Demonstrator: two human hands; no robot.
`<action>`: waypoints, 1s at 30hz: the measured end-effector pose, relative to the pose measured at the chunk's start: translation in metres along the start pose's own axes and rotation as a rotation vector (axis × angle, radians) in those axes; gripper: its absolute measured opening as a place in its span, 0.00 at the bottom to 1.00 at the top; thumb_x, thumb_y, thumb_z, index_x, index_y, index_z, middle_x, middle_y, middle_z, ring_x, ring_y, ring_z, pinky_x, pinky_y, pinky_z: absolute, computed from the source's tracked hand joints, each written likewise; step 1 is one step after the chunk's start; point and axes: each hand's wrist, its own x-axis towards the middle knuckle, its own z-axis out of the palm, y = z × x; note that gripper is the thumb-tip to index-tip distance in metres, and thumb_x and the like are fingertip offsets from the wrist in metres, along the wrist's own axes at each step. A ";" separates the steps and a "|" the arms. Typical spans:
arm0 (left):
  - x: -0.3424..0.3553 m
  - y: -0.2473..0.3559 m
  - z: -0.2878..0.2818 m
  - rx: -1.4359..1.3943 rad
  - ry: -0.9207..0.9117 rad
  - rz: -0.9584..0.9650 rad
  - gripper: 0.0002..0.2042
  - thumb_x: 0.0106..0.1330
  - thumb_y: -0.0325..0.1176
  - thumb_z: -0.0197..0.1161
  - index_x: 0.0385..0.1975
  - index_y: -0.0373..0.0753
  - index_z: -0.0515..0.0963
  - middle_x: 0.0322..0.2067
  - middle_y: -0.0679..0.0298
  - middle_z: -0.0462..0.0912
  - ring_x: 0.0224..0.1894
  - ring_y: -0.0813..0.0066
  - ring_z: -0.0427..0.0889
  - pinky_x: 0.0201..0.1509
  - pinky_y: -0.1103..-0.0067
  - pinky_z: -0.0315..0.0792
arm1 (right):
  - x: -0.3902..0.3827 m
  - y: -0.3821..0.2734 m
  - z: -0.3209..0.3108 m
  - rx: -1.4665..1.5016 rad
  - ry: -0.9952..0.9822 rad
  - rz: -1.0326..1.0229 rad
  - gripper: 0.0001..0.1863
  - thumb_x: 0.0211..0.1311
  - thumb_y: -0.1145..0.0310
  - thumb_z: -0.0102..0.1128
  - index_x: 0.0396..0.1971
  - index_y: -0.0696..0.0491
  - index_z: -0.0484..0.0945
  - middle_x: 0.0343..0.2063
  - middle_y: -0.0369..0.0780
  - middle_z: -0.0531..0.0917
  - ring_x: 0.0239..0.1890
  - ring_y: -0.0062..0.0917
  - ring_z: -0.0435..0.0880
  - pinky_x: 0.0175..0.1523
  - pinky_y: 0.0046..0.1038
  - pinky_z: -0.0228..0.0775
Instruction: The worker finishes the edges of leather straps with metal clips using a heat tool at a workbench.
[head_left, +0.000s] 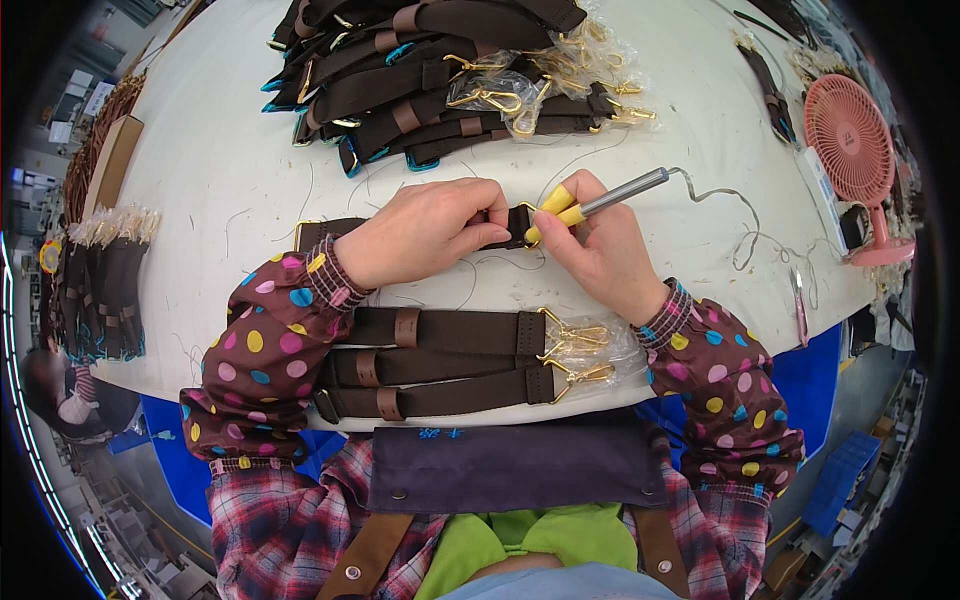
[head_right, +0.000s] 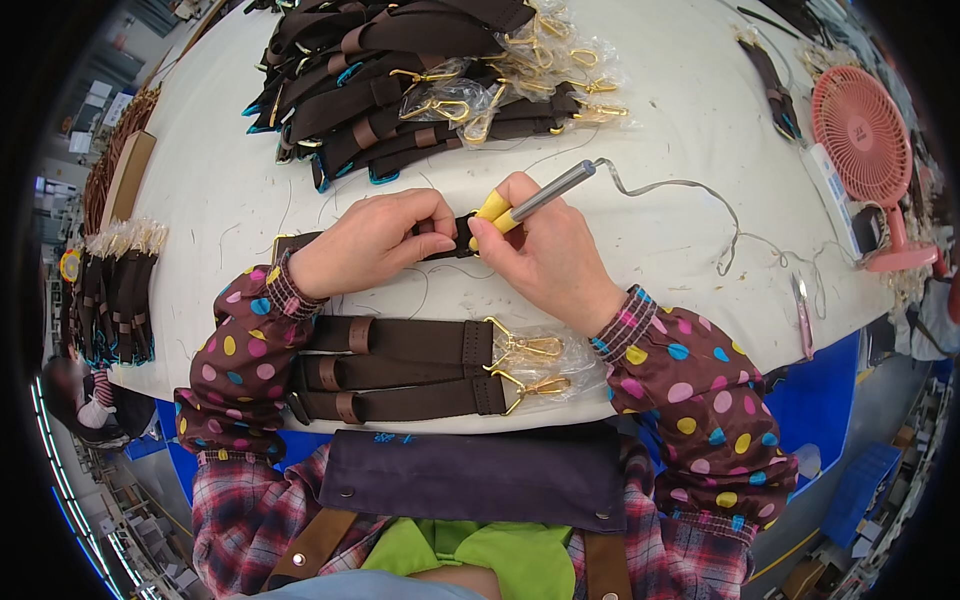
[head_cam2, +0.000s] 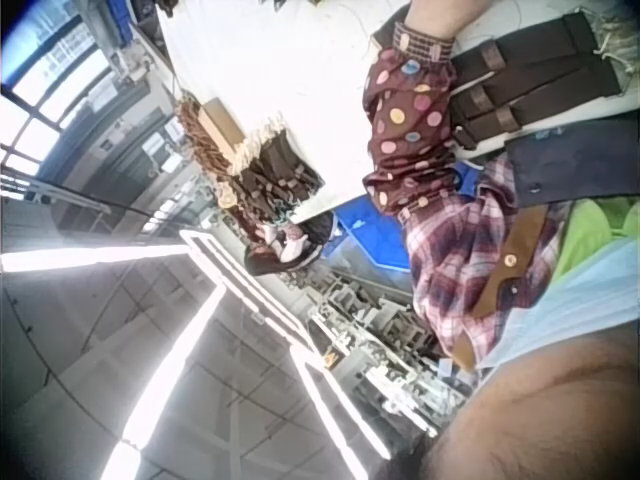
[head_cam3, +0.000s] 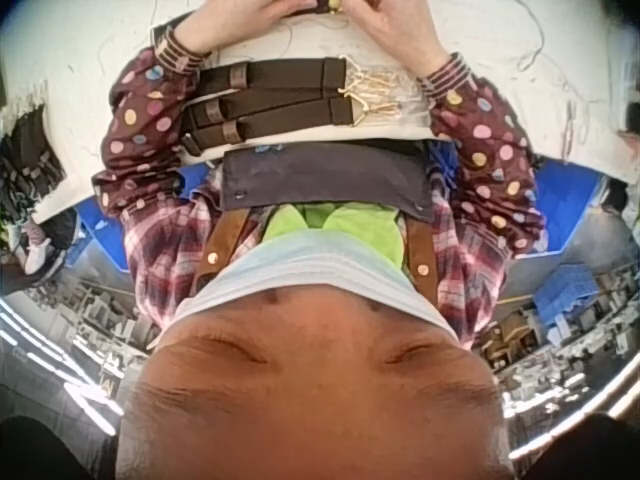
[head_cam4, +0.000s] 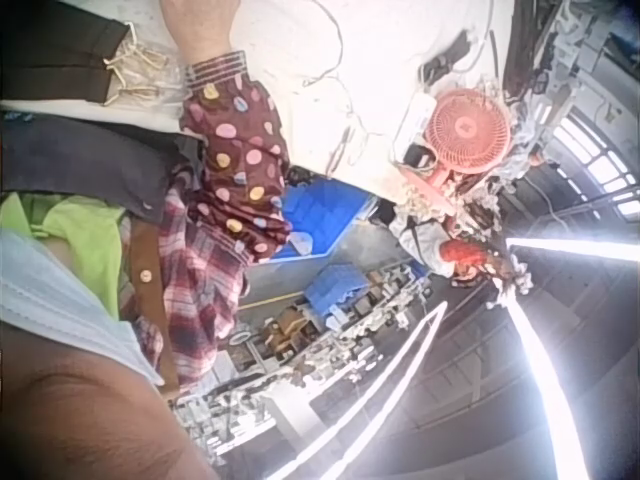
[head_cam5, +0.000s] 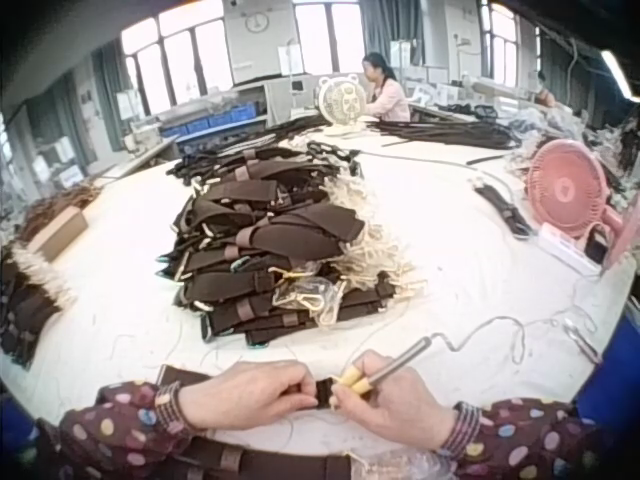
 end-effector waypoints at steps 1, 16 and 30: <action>0.000 -0.001 0.000 0.001 0.005 0.007 0.09 0.63 0.37 0.61 0.32 0.38 0.72 0.28 0.59 0.78 0.33 0.61 0.79 0.37 0.70 0.71 | 0.000 0.000 0.000 0.000 0.000 0.000 0.11 0.60 0.69 0.60 0.31 0.57 0.67 0.22 0.39 0.79 0.21 0.21 0.79 0.26 0.22 0.69; 0.000 -0.002 0.000 -0.026 0.007 0.020 0.08 0.63 0.34 0.61 0.33 0.37 0.72 0.28 0.60 0.78 0.31 0.64 0.78 0.36 0.73 0.71 | 0.000 -0.002 0.000 -0.020 -0.009 0.015 0.10 0.60 0.69 0.60 0.32 0.57 0.68 0.22 0.39 0.79 0.21 0.21 0.80 0.26 0.22 0.70; 0.001 -0.007 0.001 -0.077 0.000 0.030 0.09 0.64 0.36 0.60 0.32 0.37 0.71 0.28 0.58 0.78 0.33 0.60 0.78 0.36 0.70 0.70 | 0.001 0.004 0.004 0.044 -0.034 -0.032 0.11 0.61 0.68 0.61 0.33 0.57 0.68 0.23 0.39 0.79 0.22 0.21 0.80 0.27 0.22 0.71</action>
